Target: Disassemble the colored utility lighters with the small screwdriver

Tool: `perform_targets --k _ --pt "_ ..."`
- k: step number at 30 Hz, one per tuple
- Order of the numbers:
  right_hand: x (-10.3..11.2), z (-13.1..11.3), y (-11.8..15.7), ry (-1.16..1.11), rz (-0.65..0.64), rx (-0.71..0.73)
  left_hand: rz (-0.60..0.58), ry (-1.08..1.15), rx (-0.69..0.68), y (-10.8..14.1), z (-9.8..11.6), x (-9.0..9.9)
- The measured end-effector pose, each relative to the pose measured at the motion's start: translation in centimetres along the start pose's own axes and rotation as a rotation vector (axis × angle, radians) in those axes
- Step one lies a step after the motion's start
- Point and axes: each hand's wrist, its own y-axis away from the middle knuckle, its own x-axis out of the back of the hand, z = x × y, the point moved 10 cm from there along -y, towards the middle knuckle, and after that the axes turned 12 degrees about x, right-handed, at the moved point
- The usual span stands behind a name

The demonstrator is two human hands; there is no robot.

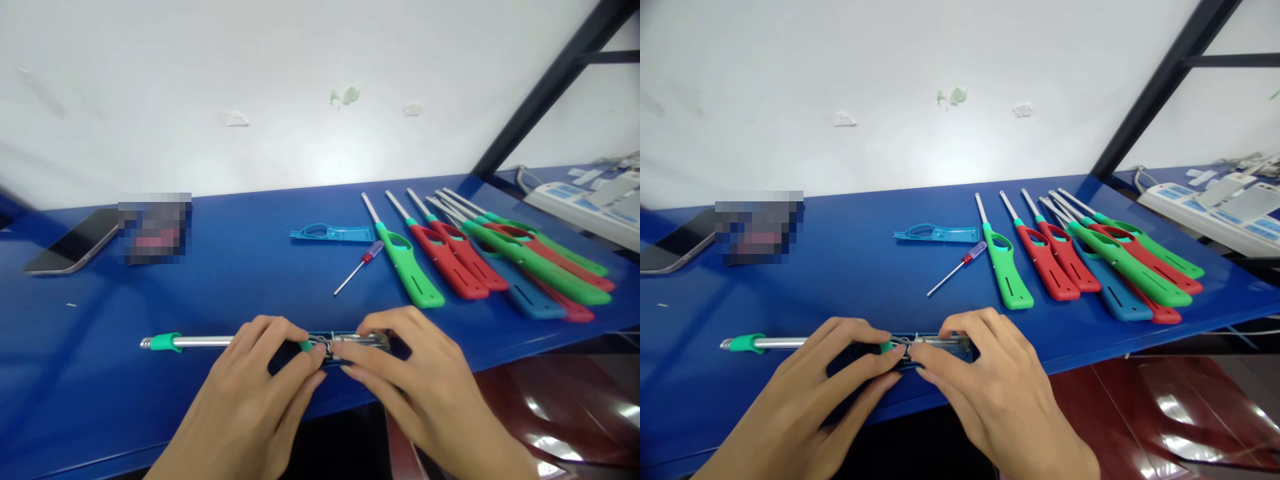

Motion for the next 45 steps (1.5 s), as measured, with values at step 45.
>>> perform_targets --k 45 --pt "0.04 0.6 0.02 -0.081 0.009 -0.057 0.024 0.003 0.016 0.0 -0.2 0.02"
